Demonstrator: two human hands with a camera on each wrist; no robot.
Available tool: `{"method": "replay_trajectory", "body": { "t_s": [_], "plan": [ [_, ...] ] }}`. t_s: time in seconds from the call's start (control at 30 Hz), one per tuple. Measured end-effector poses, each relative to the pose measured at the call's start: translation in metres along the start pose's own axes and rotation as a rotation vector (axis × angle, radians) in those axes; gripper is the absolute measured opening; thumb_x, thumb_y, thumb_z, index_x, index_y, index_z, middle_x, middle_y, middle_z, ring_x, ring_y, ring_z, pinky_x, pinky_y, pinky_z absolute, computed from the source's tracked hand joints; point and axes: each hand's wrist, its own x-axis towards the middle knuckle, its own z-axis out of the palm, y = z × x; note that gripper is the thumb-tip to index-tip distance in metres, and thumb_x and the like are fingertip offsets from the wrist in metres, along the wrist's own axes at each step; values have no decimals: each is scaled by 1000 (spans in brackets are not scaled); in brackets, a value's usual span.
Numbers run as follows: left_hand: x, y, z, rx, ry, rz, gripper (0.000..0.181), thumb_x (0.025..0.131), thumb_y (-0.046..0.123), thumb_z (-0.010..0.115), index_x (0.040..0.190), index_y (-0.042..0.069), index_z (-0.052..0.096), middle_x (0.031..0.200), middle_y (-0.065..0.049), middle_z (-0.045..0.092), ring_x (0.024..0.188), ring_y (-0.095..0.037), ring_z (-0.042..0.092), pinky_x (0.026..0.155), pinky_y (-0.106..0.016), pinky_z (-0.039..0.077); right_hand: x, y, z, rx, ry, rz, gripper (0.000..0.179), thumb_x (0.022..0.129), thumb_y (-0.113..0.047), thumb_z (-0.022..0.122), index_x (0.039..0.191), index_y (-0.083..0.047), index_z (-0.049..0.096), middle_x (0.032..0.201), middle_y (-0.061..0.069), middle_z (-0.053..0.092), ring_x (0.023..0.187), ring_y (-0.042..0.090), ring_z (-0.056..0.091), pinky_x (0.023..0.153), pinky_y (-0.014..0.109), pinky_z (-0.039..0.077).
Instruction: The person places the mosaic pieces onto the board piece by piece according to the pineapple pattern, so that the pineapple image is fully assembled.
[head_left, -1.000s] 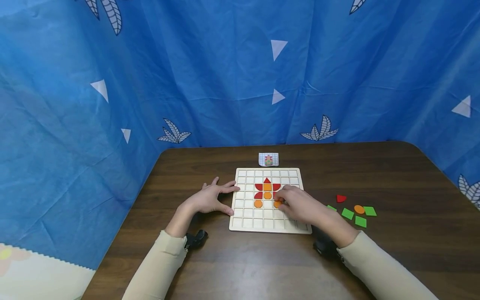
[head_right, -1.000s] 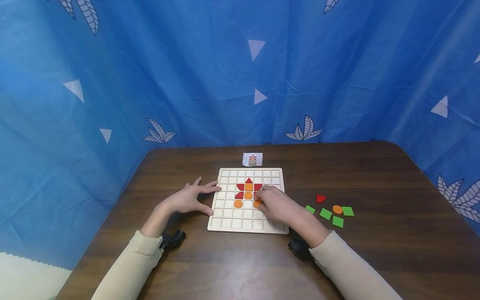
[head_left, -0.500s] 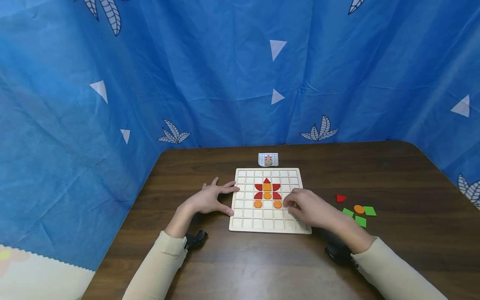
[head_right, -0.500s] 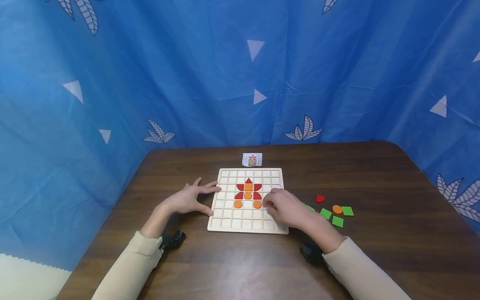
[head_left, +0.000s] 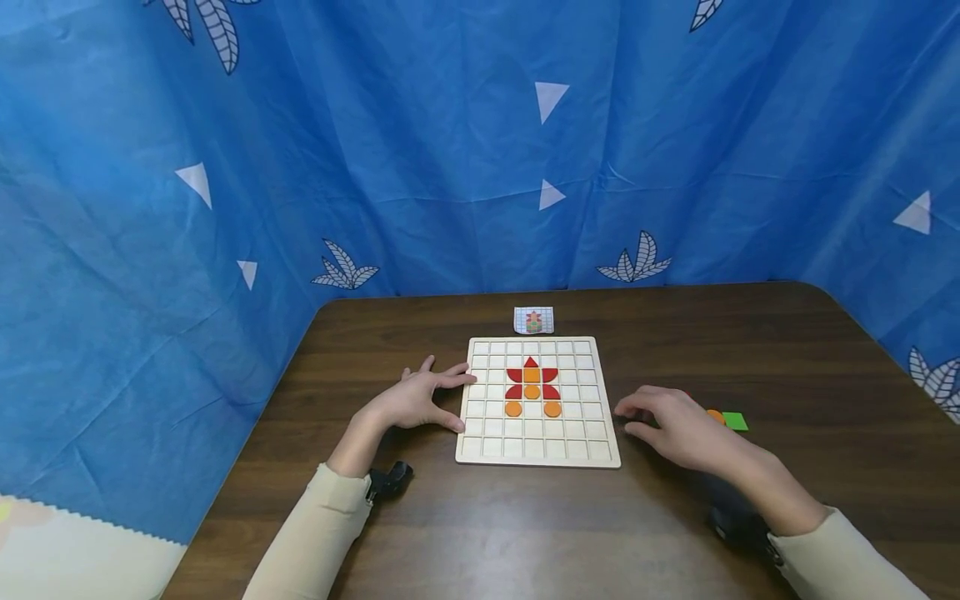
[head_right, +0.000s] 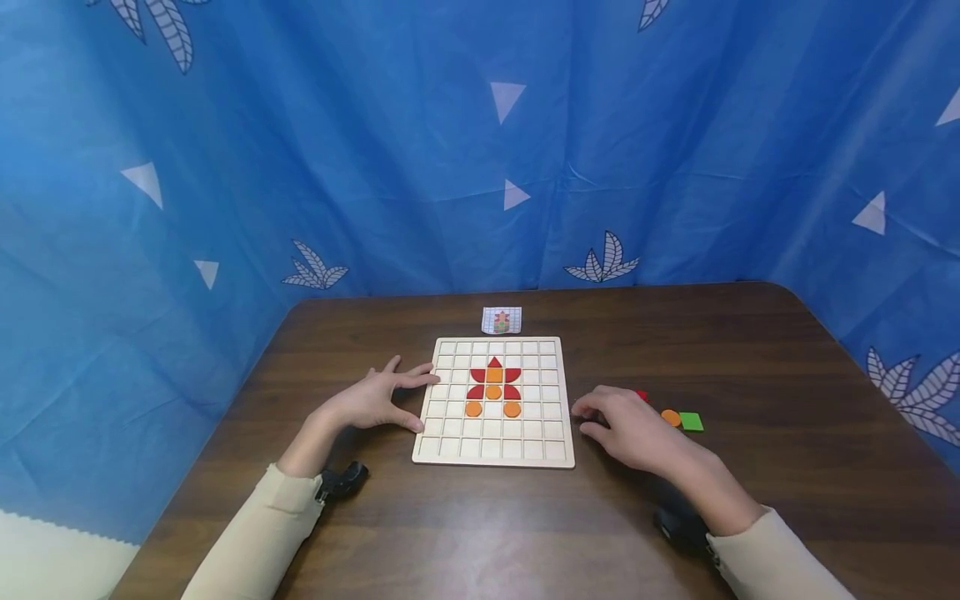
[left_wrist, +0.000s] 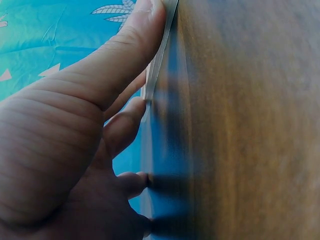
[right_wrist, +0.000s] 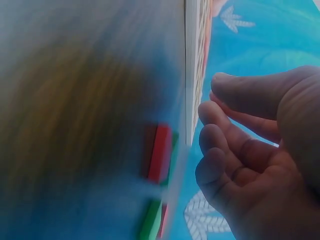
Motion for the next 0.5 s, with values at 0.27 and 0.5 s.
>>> {"method": "replay_trajectory", "body": {
  "t_s": [0.27,0.5],
  "plan": [
    [0,2,-2,-2,-9,-11,84,78,49,86,153,35,51,170,8,29,159,-47,-3,119,-76,-4,-27,19,-12,11,59,25,22,90,-13,79,112,-14,76,101,-7,72,79,1,55,66,25,51],
    [-1,2,-2,-11,-8,1,84,78,48,87,153,33,52,169,7,30,159,-48,-4,118,-77,-5,-47,34,-19,12,82,97,26,87,-15,82,113,-14,76,101,-5,71,79,4,53,64,23,50]
  ]
}}
